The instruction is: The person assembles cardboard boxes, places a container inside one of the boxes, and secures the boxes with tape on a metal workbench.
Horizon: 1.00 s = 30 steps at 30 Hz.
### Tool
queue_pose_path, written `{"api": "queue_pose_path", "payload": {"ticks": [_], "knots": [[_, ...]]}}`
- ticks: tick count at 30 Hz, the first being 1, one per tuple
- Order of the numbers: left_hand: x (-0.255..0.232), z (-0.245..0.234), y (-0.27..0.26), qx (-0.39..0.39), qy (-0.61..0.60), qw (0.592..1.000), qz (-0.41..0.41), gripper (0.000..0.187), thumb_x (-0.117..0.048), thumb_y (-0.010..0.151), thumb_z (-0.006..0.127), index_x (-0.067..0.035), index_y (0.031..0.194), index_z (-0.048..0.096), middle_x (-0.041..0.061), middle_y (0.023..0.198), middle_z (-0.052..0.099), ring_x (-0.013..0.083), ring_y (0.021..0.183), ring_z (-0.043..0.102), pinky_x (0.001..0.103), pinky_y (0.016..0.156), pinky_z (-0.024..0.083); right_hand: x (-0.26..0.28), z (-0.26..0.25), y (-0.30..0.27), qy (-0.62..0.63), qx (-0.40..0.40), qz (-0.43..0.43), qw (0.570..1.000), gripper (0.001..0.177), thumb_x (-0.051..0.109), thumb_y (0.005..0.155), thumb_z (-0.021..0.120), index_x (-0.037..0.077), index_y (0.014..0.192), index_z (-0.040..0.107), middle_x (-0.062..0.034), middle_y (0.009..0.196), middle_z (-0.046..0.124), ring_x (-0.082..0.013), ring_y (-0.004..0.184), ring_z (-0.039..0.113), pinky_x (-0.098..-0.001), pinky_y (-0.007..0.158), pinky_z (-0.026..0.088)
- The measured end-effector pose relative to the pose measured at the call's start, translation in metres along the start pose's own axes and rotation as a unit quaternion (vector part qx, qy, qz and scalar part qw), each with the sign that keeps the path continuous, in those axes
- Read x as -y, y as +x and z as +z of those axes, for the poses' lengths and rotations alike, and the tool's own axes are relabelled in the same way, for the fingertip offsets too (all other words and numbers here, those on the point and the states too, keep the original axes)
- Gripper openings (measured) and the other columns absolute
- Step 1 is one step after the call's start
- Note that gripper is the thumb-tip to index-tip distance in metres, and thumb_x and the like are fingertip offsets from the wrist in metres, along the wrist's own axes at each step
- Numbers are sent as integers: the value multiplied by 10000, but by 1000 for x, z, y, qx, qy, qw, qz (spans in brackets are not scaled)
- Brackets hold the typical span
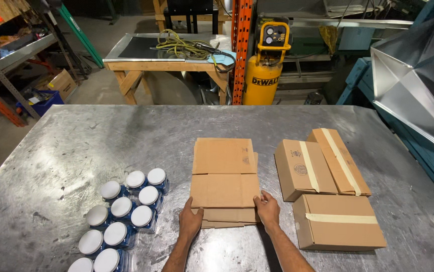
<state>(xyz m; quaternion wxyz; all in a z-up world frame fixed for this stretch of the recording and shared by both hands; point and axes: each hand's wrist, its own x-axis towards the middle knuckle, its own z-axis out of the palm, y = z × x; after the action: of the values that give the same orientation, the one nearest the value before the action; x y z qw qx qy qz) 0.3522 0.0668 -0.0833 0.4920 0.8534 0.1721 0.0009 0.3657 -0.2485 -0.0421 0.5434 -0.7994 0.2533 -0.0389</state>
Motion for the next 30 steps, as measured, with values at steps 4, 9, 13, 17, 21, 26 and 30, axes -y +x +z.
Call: {"api": "queue_pose_path", "payload": {"ticks": [4, 9, 13, 17, 21, 26, 30], "knots": [[4, -9, -3, -5, 4, 1000, 7, 790, -342, 892, 730, -117, 1621, 526, 122, 1639, 594, 347, 1526, 531, 394, 1315, 355, 6, -4, -27, -1, 13, 20, 1000, 448, 278, 885, 835, 196, 1325, 819, 33, 1051, 836, -161, 987, 845, -277, 924, 557], [16, -15, -7, 3, 32, 999, 17, 807, -404, 888, 739, -144, 1624, 534, 102, 1683, 543, 314, 1544, 518, 401, 1330, 329, -23, 3, -42, 137, 50, 41, 988, 212, 144, 903, 868, 54, 1082, 798, -71, 1042, 819, -180, 986, 748, -284, 931, 560], [-4, -33, -35, -5, 125, 991, 56, 789, -388, 947, 698, -131, 1653, 458, 301, 1759, 285, 430, 1677, 226, 581, 1384, 78, -21, -4, -81, 271, 145, 131, 942, 128, -52, 977, 826, -33, 997, 701, -207, 943, 743, -296, 897, 757, -355, 764, 707], [-56, -39, -89, -18, 112, 989, 95, 417, -285, 1004, 614, -184, 1400, 697, 112, 1492, 581, 355, 1351, 522, 532, 1101, 506, -33, 4, -125, 194, 197, 76, 958, 133, 35, 917, 925, -15, 940, 804, -122, 733, 757, -177, 589, 647, -277, 582, 562], [-109, -40, -140, 140, 205, 966, 78, 782, -746, 838, 689, -322, 1490, 603, 19, 1478, 584, 315, 1402, 518, 545, 1124, 487, -43, 31, -167, 196, 271, 5, 942, 183, 29, 882, 911, -37, 1053, 926, -125, 993, 929, -144, 911, 815, -254, 874, 640], [-91, -28, -142, 144, 305, 937, 93, 743, -619, 887, 750, -291, 1514, 524, 61, 1435, 531, 355, 1325, 514, 614, 1032, 505, -29, 32, -208, 77, 293, -29, 952, 78, 58, 923, 851, 67, 964, 917, 73, 871, 820, -18, 851, 663, -198, 739, 517], [-69, -33, -140, 76, 292, 934, 192, 295, -386, 1026, 579, -232, 1217, 744, 79, 1203, 692, 384, 1157, 634, 618, 853, 591, -30, 31, -211, 109, 323, 50, 939, 186, 114, 971, 846, 118, 1150, 898, 9, 950, 854, -57, 800, 709, -221, 697, 603]]}}
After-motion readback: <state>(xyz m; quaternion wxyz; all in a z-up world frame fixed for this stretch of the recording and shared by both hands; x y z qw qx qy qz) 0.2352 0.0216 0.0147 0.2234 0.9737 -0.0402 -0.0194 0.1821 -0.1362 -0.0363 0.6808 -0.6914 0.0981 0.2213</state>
